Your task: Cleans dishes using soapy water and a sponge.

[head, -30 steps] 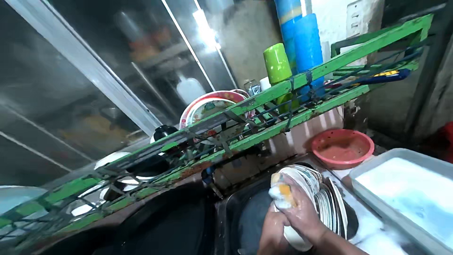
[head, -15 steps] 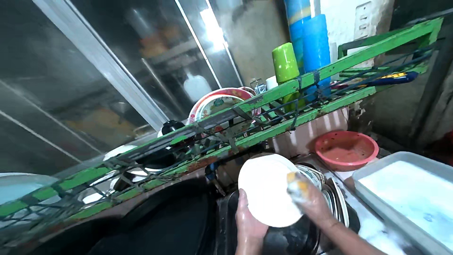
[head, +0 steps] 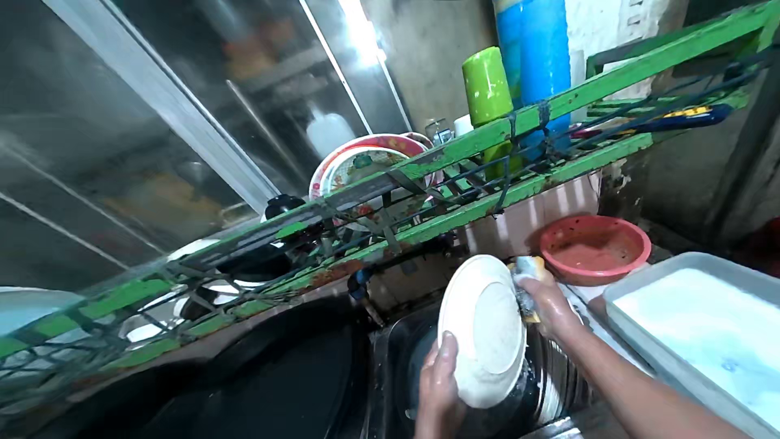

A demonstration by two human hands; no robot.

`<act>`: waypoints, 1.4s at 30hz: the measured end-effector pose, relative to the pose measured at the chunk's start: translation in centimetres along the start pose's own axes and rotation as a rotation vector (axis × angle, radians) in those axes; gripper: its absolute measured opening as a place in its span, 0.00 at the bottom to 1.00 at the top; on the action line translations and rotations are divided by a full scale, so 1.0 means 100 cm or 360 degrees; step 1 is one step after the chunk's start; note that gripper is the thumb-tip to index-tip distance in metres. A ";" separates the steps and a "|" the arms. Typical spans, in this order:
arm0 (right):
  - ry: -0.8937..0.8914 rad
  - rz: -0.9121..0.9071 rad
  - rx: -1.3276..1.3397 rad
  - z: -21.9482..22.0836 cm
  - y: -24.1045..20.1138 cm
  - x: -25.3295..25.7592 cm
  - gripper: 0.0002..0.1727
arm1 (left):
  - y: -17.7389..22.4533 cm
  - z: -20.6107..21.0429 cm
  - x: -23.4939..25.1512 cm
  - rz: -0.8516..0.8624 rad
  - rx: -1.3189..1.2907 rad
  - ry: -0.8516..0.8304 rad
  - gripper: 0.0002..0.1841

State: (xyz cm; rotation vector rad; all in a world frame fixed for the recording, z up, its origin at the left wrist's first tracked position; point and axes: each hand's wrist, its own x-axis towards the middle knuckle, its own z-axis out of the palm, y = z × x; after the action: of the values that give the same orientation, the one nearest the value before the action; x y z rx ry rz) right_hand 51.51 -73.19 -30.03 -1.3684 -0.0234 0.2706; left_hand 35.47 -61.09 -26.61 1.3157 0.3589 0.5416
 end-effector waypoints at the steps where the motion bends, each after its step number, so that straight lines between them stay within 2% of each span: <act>1: 0.0073 0.0056 0.0177 -0.002 0.001 0.005 0.31 | 0.000 -0.004 0.005 0.0079 0.0006 0.0081 0.27; 3: 0.0196 0.0000 0.0530 0.000 -0.004 0.005 0.26 | -0.008 -0.014 0.020 0.0132 -0.0008 0.0313 0.38; 4: 0.0210 -0.0056 0.0727 0.002 -0.011 0.003 0.21 | -0.013 -0.018 0.028 0.0047 -0.0043 0.0403 0.41; 6: 0.0098 -0.0101 0.1022 -0.002 -0.029 -0.001 0.13 | -0.022 -0.030 0.038 -0.0369 -0.0230 0.0430 0.42; 7: -0.0055 -0.0086 0.1082 -0.009 -0.031 0.002 0.13 | -0.025 -0.037 0.039 -0.0571 -0.0456 0.0345 0.41; 8: -0.0249 -0.0055 0.1019 -0.018 -0.028 0.007 0.15 | -0.025 -0.042 0.036 -0.0671 -0.0679 0.0275 0.37; 9: -0.0406 -0.0016 0.0788 -0.027 -0.023 0.012 0.17 | -0.021 -0.044 0.033 -0.0666 -0.0849 0.0270 0.26; 10: -0.0467 0.0028 0.0410 -0.033 -0.017 0.017 0.18 | -0.016 -0.045 0.028 -0.0602 -0.0896 0.0288 0.15; 11: -0.0397 0.0083 -0.0039 -0.034 -0.011 0.020 0.19 | -0.011 -0.045 0.023 -0.0539 -0.0881 0.0250 0.12; 12: -0.0328 0.0138 -0.0442 -0.027 -0.003 0.022 0.22 | -0.007 -0.043 0.019 -0.0489 -0.0807 0.0187 0.13; 14: -0.0318 0.0104 -0.0921 -0.005 0.022 0.013 0.30 | -0.005 -0.033 0.012 -0.0467 -0.0486 0.0030 0.25; 16: -0.0493 -0.0129 -0.0904 0.019 0.030 -0.022 0.34 | -0.009 -0.019 0.007 -0.0515 -0.0192 -0.0155 0.33; 18: -0.0686 -0.0393 -0.0595 0.038 0.034 -0.049 0.38 | -0.021 -0.008 0.003 -0.0517 -0.0213 -0.0311 0.27; 19: -0.0687 -0.0434 -0.0556 0.041 0.032 -0.050 0.39 | -0.021 -0.003 -0.004 -0.0475 -0.0225 -0.0307 0.30; 21: -0.0397 -0.0318 -0.0719 0.035 0.023 -0.030 0.34 | -0.010 0.006 -0.023 -0.0437 -0.0018 -0.0303 0.50; 22: -0.0204 -0.0206 -0.0802 0.030 0.016 -0.014 0.33 | -0.004 0.011 -0.030 -0.0469 0.0090 -0.0280 0.54; 24: 0.0015 -0.0164 -0.0868 0.022 0.009 0.005 0.32 | 0.002 0.015 -0.037 -0.0560 0.0103 -0.0249 0.49; 25: 0.0004 -0.0266 -0.0919 0.021 0.006 0.001 0.31 | 0.002 0.012 -0.035 -0.0590 0.0044 -0.0280 0.40; 27: -0.0206 -0.0663 -0.0907 0.026 0.009 -0.026 0.27 | -0.003 -0.002 -0.019 -0.0641 -0.0154 -0.0524 0.24; 28: -0.0364 -0.0881 -0.0834 0.032 0.013 -0.039 0.26 | -0.006 -0.007 -0.009 -0.0660 -0.0251 -0.0661 0.20; 29: -0.0487 -0.1037 -0.0777 0.038 0.017 -0.047 0.27 | -0.007 -0.009 -0.002 -0.0655 -0.0284 -0.0702 0.20; 30: -0.0518 -0.1111 -0.0753 0.040 0.019 -0.046 0.28 | -0.007 -0.009 0.000 -0.0625 -0.0291 -0.0682 0.24; 31: -0.0456 -0.1072 -0.0782 0.036 0.019 -0.038 0.28 | -0.005 -0.008 -0.002 -0.0579 -0.0259 -0.0651 0.32; 33: -0.0164 -0.0663 -0.0907 0.023 0.008 -0.015 0.26 | -0.004 -0.003 -0.011 -0.0528 -0.0222 -0.0502 0.43; 34: -0.0055 -0.0433 -0.0938 0.016 0.001 -0.004 0.27 | -0.004 -0.002 -0.014 -0.0542 -0.0232 -0.0471 0.42; 35: -0.0001 -0.0355 -0.0964 0.011 -0.004 0.000 0.28 | -0.005 -0.001 -0.014 -0.0575 -0.0260 -0.0488 0.38; 37: -0.0070 -0.0626 -0.1011 0.011 -0.005 -0.021 0.26 | -0.008 -0.004 -0.007 -0.0664 -0.0358 -0.0673 0.24; 39: -0.0370 -0.1070 -0.0856 0.023 0.004 -0.048 0.26 | -0.008 -0.003 0.003 -0.0717 -0.0413 -0.0809 0.19; 41: -0.0496 -0.1281 -0.0742 0.028 0.012 -0.046 0.29 | -0.004 -0.001 0.003 -0.0685 -0.0389 -0.0639 0.23; 42: -0.0402 -0.1269 -0.0763 0.022 0.016 -0.034 0.30 | -0.003 0.000 0.000 -0.0652 -0.0390 -0.0518 0.25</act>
State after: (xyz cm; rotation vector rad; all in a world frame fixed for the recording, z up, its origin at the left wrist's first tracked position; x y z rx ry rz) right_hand 47.53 -71.46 -30.59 -1.6725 -0.8713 -0.2558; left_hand 35.47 -61.14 -26.96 1.0329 0.2710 0.0218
